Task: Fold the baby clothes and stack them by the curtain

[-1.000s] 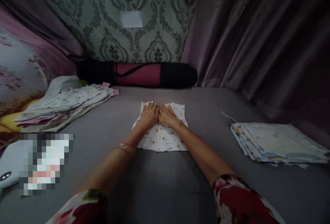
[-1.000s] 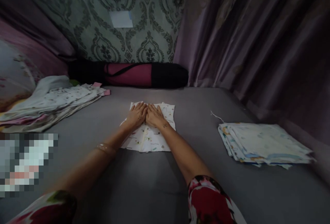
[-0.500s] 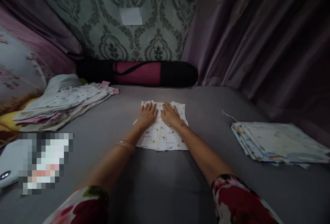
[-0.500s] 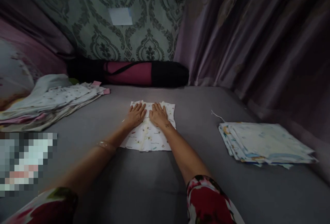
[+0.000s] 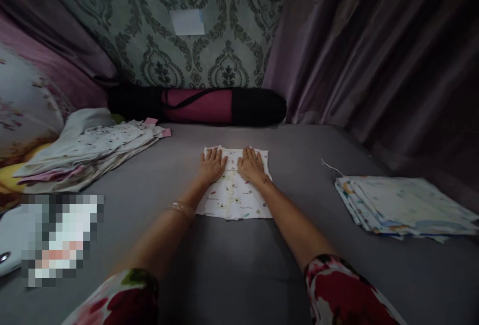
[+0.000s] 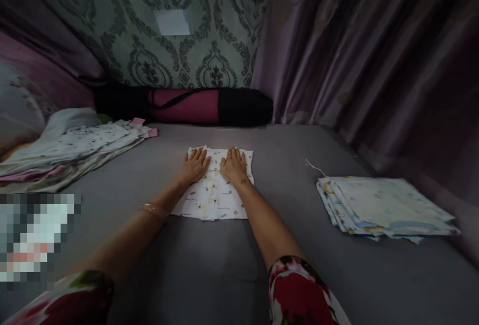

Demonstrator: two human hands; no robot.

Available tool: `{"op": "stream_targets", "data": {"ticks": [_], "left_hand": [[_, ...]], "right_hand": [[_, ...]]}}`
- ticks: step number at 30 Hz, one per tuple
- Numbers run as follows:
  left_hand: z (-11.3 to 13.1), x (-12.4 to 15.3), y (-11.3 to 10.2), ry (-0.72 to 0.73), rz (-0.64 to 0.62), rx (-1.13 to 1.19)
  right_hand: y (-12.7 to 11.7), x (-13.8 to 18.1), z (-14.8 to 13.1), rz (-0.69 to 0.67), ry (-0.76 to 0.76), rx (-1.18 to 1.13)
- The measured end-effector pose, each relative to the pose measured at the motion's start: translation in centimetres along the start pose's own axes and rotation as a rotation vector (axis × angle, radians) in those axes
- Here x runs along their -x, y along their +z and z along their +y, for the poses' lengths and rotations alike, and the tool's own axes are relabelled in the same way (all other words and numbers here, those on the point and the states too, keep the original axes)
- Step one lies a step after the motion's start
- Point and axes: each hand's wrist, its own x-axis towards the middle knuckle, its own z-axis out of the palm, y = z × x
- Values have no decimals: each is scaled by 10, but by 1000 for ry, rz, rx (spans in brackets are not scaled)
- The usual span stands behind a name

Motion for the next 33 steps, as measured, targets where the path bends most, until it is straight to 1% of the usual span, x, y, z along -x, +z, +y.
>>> {"op": "stream_targets", "data": {"ticks": [2, 4, 6, 8, 11, 13, 16, 18, 20, 21, 23, 28, 31, 33], "left_hand": [[0, -1, 0, -8, -6, 7], [-2, -2, -2, -8, -22, 18], [-5, -4, -5, -9, -11, 8], [-9, -4, -6, -12, 1, -25], [-14, -3, -4, -23, -41, -60], [-16, -3, -1, -21, -46, -60], [-16, -2, 0, -13, 13, -43], [-13, 0, -4, 0, 106, -54], [-8, 6, -10, 50, 193, -80], [-5, 11, -13, 85, 214, -90], [2, 25, -19, 147, 180, -88], [17, 68, -26, 273, -46, -38], [16, 87, -24, 309, -146, 7], [11, 97, -22, 322, -155, 22]], "right_hand": [[2, -2, 1, -10, 3, -3], [-1, -5, 4, -65, -4, -20], [-5, -9, 11, -114, -7, -40], [-8, -11, 20, -82, 11, -31], [-5, -11, 32, -5, 48, 16], [-1, -10, 36, -14, 49, 21], [0, -10, 37, -13, 41, 4], [-4, -10, 38, -39, 22, -24], [-10, -6, 40, -86, -20, -58], [-13, -2, 42, -109, -48, -70], [-18, 11, 45, -135, -116, -75], [-20, 60, 44, -149, -241, -25], [-22, 87, 39, -153, -288, 5], [-25, 102, 36, -167, -336, 17]]}}
